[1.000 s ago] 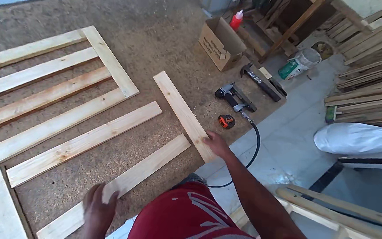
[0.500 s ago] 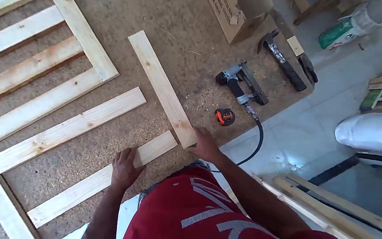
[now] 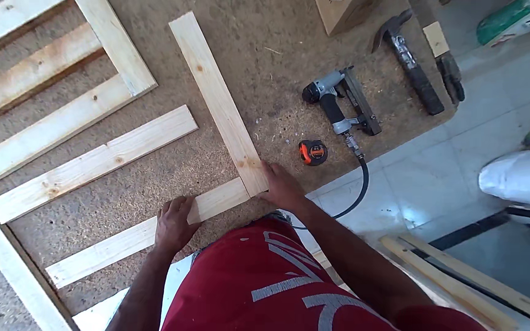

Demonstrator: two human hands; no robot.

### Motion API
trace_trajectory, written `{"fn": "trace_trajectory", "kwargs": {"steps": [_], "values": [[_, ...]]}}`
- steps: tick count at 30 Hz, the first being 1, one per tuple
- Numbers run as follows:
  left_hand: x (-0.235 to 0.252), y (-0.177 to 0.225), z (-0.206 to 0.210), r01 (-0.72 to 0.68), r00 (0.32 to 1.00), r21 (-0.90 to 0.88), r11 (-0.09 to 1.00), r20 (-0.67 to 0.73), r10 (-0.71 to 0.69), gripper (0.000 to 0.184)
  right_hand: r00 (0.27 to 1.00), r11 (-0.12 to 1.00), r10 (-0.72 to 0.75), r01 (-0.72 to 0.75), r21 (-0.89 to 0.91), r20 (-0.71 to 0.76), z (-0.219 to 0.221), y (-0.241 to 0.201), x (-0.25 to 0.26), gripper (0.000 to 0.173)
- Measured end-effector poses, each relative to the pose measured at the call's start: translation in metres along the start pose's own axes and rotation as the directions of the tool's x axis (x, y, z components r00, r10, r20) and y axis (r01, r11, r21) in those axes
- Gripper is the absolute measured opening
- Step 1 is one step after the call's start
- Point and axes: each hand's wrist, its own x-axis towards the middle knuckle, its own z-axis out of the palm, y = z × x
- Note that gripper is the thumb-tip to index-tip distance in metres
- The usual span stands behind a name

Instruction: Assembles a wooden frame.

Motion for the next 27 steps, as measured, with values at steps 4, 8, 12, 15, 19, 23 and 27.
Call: {"fn": "trace_trajectory", "kwargs": {"steps": [4, 8, 12, 15, 19, 23, 27], "values": [[0.003, 0.002, 0.001, 0.008, 1.0, 0.032, 0.999, 0.006, -0.009, 0.082, 1.0, 1.0, -0.006, 0.007, 0.012, -0.023, 0.005, 0.005, 0.0, 0.103], [0.006, 0.001, 0.001, -0.001, 1.0, 0.029, 1.0, -0.004, 0.001, 0.082, 1.0, 1.0, 0.0, 0.001, 0.014, -0.03, 0.006, 0.007, 0.0, 0.103], [0.009, 0.001, -0.001, 0.015, 1.0, 0.017, 1.0, 0.009, -0.015, 0.081, 0.999, 1.0, 0.009, -0.009, 0.009, -0.036, 0.006, 0.007, 0.0, 0.105], [0.01, 0.0, -0.002, 0.02, 1.0, 0.019, 1.0, 0.011, -0.02, 0.084, 0.999, 1.0, 0.01, -0.011, -0.029, -0.032, 0.008, 0.004, 0.0, 0.112], [0.011, -0.001, -0.003, 0.014, 1.0, -0.001, 1.0, 0.025, -0.014, 0.086, 0.997, 0.997, 0.03, -0.034, -0.065, -0.064, 0.013, -0.001, -0.001, 0.116], [0.012, 0.0, -0.005, 0.016, 0.999, 0.01, 1.0, 0.04, -0.016, 0.087, 0.995, 0.993, -0.007, -0.005, -0.121, -0.098, 0.021, 0.001, -0.002, 0.116], [0.011, -0.004, -0.002, -0.008, 1.0, 0.018, 1.0, 0.03, 0.007, 0.087, 0.977, 0.975, -0.083, 0.039, -0.22, -0.195, 0.033, 0.007, -0.004, 0.116]]}}
